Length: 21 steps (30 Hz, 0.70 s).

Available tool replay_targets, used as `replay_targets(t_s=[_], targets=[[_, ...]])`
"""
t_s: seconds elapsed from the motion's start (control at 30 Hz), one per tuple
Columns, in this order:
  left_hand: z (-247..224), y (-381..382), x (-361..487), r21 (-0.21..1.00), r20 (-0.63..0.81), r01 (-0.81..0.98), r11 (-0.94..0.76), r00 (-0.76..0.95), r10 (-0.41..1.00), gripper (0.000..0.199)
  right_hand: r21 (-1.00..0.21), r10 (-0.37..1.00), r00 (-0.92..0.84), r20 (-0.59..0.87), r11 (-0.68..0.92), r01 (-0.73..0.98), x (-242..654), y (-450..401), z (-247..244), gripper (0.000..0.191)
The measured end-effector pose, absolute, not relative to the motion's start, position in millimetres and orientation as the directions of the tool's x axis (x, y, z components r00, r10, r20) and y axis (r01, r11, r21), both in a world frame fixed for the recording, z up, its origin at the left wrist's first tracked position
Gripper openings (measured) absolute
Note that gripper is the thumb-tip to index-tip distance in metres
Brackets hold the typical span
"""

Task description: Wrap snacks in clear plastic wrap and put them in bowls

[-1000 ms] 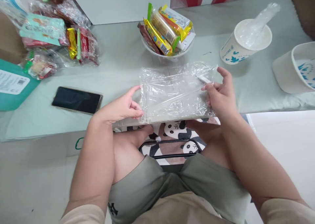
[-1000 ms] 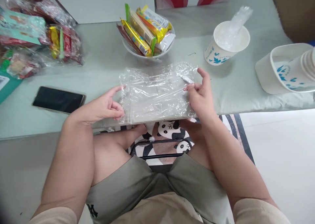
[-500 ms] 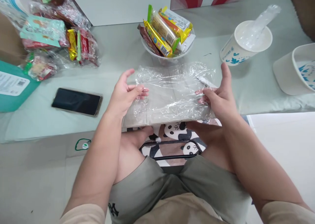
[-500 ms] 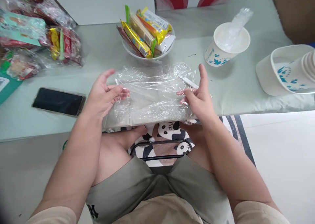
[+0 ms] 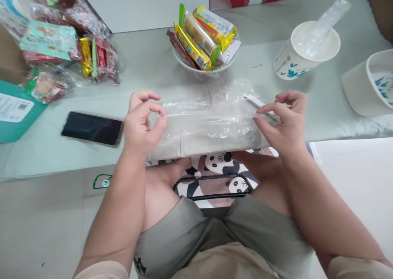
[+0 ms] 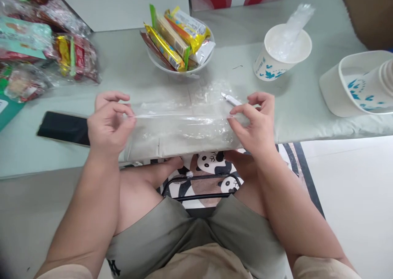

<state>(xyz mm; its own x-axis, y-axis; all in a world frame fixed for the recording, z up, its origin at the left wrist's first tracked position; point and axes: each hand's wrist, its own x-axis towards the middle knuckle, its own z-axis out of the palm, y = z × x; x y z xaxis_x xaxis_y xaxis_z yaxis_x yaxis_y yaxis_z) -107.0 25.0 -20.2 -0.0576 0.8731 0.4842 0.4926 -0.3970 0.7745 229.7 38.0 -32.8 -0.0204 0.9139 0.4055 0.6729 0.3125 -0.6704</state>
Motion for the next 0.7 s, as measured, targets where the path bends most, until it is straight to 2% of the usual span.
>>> replay_targets(t_s=[0.07,0.13,0.2,0.23,0.33,0.4,0.47,0.53,0.6,0.7], targets=[[-17.0,22.7,-99.3,0.849,0.488,0.276,-0.451,-0.081,0.869,0.015,-0.694,0.903,-0.043,0.427,0.358,0.624,227.9,36.1,-27.2,0.011],[-13.1,17.9,-90.4,0.893,0.450,0.094,-0.441,-0.146,0.881,0.016,-0.840,0.936,-0.045,0.349,0.334,0.428,225.7,34.0,-21.9,0.021],[-10.2,13.0,-82.0,0.932,0.357,0.018,-0.362,-0.210,0.910,0.019,-0.980,0.988,-0.034,0.153,0.156,0.120,222.6,33.2,-18.9,0.028],[-9.5,11.7,-78.3,0.954,0.293,0.013,-0.298,-0.234,0.927,0.023,-0.999,0.999,-0.021,0.037,0.036,-0.016,220.8,33.6,-18.5,0.031],[-11.2,15.7,-70.4,0.996,0.087,0.036,-0.081,-0.270,0.959,0.033,-0.944,0.967,0.034,-0.253,-0.239,-0.227,215.5,36.3,-20.2,0.036],[-14.3,24.0,-68.8,0.999,-0.009,0.030,0.019,-0.314,0.949,0.034,-0.905,0.930,-0.033,-0.367,-0.365,-0.216,213.2,37.4,-21.7,0.041],[-17.1,32.6,-70.4,0.998,-0.039,0.033,0.055,-0.363,0.931,0.033,-0.883,0.880,-0.198,-0.432,-0.457,-0.104,212.4,37.1,-22.7,0.047],[-18.2,37.9,-74.8,0.995,-0.032,0.074,0.066,-0.387,0.921,0.030,-0.876,0.839,-0.291,-0.460,-0.482,-0.005,212.8,36.5,-23.3,0.042],[-18.0,39.1,-80.1,0.989,-0.021,0.128,0.076,-0.387,0.922,0.027,-0.885,0.854,-0.261,-0.451,-0.466,0.004,213.6,37.1,-23.6,0.037],[-18.2,37.6,-86.3,0.981,-0.082,0.138,0.139,-0.353,0.932,0.029,-0.915,0.917,-0.108,-0.384,-0.394,-0.090,214.7,41.7,-23.0,0.033]])
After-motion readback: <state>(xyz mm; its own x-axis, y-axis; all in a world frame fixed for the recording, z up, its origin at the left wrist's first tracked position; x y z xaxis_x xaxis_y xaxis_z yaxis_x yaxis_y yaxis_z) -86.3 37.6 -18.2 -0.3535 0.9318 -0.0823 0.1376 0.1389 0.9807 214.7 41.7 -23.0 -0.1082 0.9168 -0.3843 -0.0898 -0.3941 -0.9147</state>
